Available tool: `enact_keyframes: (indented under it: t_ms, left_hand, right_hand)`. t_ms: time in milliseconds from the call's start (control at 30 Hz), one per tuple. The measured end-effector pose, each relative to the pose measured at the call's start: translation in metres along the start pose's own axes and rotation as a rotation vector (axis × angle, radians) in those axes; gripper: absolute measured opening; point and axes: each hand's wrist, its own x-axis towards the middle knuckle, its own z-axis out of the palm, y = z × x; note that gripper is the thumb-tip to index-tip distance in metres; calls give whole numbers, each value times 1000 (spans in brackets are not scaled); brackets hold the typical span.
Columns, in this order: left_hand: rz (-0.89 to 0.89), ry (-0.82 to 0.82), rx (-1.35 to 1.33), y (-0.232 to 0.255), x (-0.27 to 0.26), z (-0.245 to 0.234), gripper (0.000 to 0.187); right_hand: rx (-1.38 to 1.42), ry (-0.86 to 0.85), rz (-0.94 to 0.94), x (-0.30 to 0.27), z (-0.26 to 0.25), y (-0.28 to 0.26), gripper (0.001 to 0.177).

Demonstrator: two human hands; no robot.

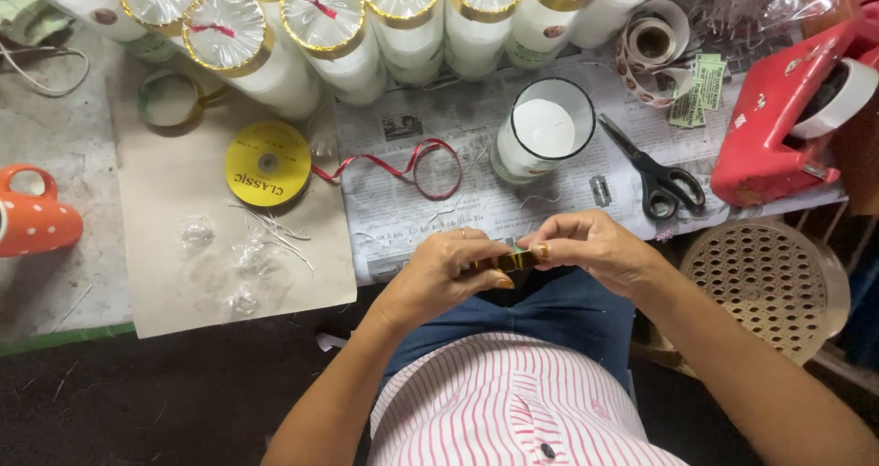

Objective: Applying decorative lids and labels to candle jars and using scissors to trim materials.

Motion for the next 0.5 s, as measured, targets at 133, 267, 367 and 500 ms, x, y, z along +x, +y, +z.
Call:
enact_keyframes:
  t_ms: [133, 267, 367, 500]
  left_hand:
    - [-4, 28, -290, -10, 0, 9, 32]
    - [-3, 111, -251, -17, -3, 20, 27]
    - [47, 222, -30, -24, -4, 32, 26]
    - [118, 287, 294, -30, 1, 45, 22]
  right_hand:
    - [110, -7, -56, 0, -2, 10, 37]
    - [19, 254, -215, -17, 15, -4, 32]
    - [-475, 450, -477, -32, 23, -5, 15]
    - [-781, 498, -710, -34, 35, -8, 16]
